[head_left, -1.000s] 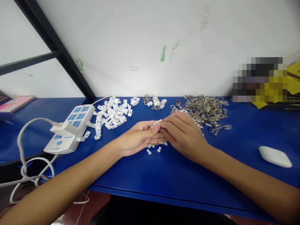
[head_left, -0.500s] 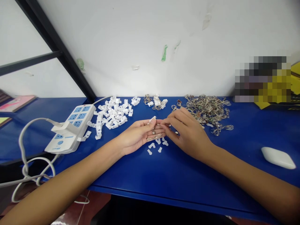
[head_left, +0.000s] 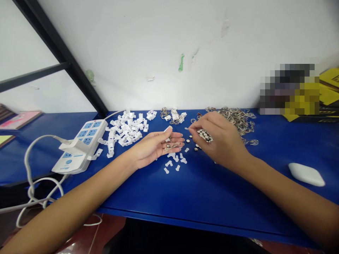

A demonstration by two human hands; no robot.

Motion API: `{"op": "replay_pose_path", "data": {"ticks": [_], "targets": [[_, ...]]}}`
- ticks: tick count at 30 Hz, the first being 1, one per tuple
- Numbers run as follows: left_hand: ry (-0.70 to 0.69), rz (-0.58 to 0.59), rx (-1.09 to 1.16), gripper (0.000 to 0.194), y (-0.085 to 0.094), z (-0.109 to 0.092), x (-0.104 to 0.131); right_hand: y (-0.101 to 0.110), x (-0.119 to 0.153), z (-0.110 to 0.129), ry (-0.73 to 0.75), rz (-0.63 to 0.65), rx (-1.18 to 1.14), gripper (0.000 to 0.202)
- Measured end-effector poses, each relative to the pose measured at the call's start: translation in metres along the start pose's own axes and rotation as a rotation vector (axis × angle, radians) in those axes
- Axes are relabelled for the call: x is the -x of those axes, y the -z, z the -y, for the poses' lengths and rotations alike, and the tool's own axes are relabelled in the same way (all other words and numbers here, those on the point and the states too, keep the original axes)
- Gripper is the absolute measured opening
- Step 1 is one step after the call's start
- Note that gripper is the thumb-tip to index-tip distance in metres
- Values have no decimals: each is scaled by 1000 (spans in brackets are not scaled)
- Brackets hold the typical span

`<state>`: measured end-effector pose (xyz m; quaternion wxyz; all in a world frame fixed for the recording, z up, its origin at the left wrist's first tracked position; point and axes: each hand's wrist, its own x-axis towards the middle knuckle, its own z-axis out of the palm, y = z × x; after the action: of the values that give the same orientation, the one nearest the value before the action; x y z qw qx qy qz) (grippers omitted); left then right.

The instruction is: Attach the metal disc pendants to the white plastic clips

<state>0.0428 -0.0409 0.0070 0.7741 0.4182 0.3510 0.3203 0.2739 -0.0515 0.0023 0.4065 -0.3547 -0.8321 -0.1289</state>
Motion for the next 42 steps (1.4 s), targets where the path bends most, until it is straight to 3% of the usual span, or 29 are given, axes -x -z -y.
{"op": "replay_pose_path", "data": {"ticks": [4, 7, 12, 16, 23, 28, 33, 42], "targets": [[37, -64, -70, 33, -13, -10, -5, 19, -4, -17, -54, -110, 80, 7], [45, -110, -88, 30, -27, -11, -26, 28, -2, -28, -137, -140, 95, 9], [86, -58, -113, 33, -52, -6, -72, 28, 2, -43, -192, -198, 71, 8], [52, 19, -131, 32, -64, -4, -88, 26, 3, -47, -209, -189, 27, 7], [-29, 8, -174, 29, -61, -1, -95, 29, 0, -38, -232, -179, 10, 10], [-102, 38, -186, 26, -64, -1, -102, 27, 2, -47, -237, -186, 21, 8], [-103, -7, -193, 25, -71, -2, -107, 31, 0, -57, -267, -229, 69, 6], [-141, 16, -217, 26, -72, -3, -113, 36, -3, -49, -249, -230, 69, 7]]}}
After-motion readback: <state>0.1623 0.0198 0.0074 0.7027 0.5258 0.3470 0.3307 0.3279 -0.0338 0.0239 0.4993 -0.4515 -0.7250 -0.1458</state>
